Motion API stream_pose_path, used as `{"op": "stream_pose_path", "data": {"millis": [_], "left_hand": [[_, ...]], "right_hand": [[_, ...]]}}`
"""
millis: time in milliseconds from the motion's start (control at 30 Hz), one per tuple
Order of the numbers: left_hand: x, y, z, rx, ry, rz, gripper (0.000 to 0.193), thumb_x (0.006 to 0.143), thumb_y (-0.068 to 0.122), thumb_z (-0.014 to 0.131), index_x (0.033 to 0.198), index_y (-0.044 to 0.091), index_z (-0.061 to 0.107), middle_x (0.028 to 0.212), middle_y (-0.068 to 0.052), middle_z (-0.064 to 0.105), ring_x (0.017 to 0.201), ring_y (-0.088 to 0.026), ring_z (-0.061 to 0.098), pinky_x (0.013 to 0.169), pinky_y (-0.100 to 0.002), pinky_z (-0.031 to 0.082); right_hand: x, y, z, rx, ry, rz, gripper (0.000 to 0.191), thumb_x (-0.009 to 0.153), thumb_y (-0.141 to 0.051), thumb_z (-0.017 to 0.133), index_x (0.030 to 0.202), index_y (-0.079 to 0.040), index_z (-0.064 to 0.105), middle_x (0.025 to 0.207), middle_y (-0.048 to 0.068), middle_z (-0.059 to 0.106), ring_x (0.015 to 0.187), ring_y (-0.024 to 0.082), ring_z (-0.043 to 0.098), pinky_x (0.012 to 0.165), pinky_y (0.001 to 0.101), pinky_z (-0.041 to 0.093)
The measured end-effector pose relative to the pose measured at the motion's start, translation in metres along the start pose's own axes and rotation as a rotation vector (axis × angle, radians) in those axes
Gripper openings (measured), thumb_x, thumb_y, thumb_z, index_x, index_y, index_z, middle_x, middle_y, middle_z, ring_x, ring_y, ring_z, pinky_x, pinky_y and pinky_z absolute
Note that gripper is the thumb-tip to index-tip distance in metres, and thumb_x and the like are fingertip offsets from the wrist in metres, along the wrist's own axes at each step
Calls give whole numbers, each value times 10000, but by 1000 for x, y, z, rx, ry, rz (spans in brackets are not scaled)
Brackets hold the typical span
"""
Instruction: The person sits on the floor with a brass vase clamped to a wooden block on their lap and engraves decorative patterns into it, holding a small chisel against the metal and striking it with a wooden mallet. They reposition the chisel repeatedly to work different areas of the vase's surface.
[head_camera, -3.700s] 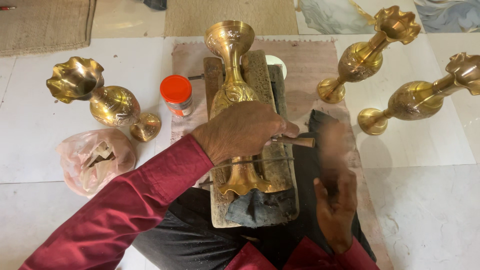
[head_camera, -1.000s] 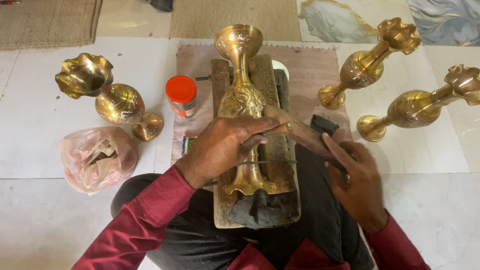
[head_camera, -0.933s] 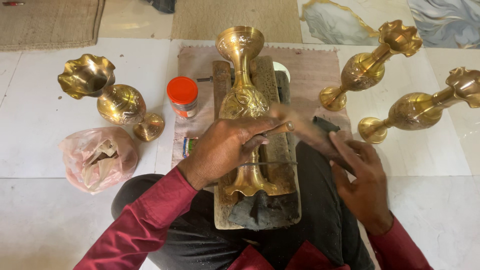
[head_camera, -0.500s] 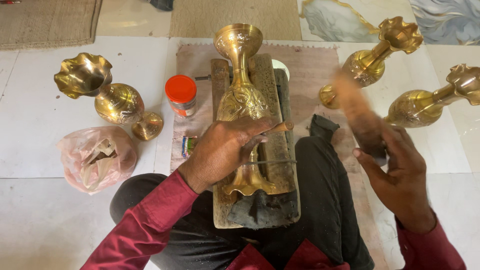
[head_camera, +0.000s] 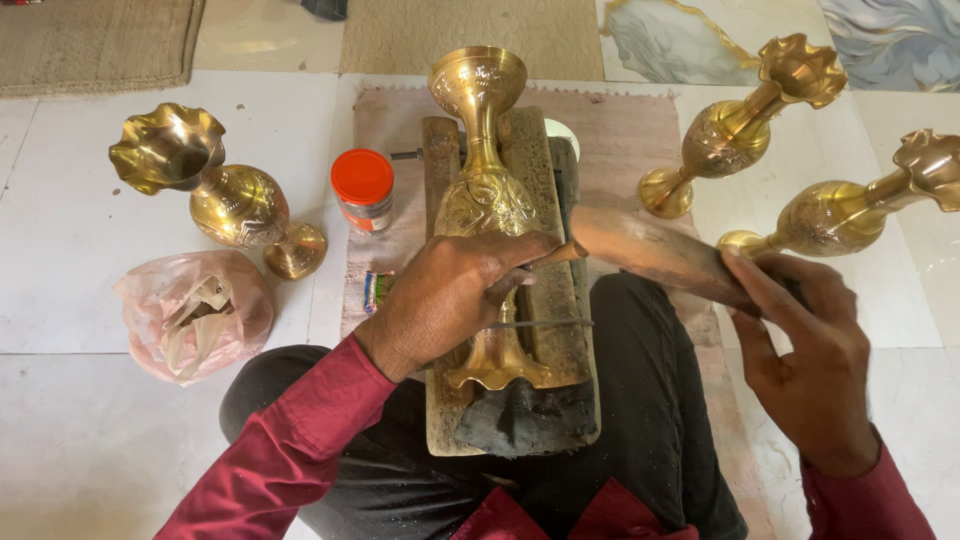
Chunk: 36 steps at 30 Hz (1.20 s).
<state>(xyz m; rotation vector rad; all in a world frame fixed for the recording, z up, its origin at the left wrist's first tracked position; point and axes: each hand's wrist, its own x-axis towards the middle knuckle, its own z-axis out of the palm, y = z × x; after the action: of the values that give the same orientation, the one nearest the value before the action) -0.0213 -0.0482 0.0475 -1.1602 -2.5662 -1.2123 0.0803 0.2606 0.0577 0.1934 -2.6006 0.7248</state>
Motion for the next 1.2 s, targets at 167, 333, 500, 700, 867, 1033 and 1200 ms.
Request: {"op": "stream_pose_path", "data": {"millis": [167,333,500,700,867,1033,1200], "left_hand": [[1,1,-4,-3,-30,-6,470,848,63,767,1302,110,653,1169,-132,748,985,-294,753,810,-388,625],[3,0,-6,-45,12,64,473,860,45,775,1309,101,637,1207,-136,738,1052,-306,744,869,-388,618],[4,1,-9,-43,-77,-4,527,801,23,775,1305,111,646,1133,-133,753,1002,-305,750,840,-399,614],[6,1,-11,-54,-54,34,519,813,8,774,1306,112,648,1123,-147,754,991,-311,751,837,-408,610],[7,1,-12,-64,-73,34,526,823,-8,763,1320,107,639,1102,-149,758,992,-308,753,836,-412,611],[10,2,-13,-38,-61,81,518,823,21,787,1311,117,643,1089,-150,758,958,-304,752,809,-411,607],[13,2,-13,3,-98,61,533,830,12,766,1330,158,653,1020,-126,769,897,-282,760,800,-403,612]], "right_hand": [[-3,-1,0,185,12,148,604,847,14,739,1414,-119,583,1264,83,633,1120,189,644,904,314,567],[-3,-4,5,528,54,189,559,881,0,697,1406,-143,567,1260,38,596,1169,131,643,932,245,587],[-5,-6,7,260,43,122,561,860,15,716,1395,-99,594,1282,118,597,1178,201,643,970,291,577],[-12,1,10,122,38,39,561,904,58,727,1442,-28,590,1343,183,595,1232,248,648,987,321,596],[-17,6,13,160,43,51,552,925,48,733,1449,-44,586,1322,152,610,1184,215,652,959,317,579],[-18,2,17,367,78,352,584,880,35,761,1430,-55,590,1201,128,618,949,194,565,771,293,475],[-15,-6,18,281,105,149,572,867,50,724,1405,-69,569,1255,97,623,1052,157,638,863,253,555]]}}
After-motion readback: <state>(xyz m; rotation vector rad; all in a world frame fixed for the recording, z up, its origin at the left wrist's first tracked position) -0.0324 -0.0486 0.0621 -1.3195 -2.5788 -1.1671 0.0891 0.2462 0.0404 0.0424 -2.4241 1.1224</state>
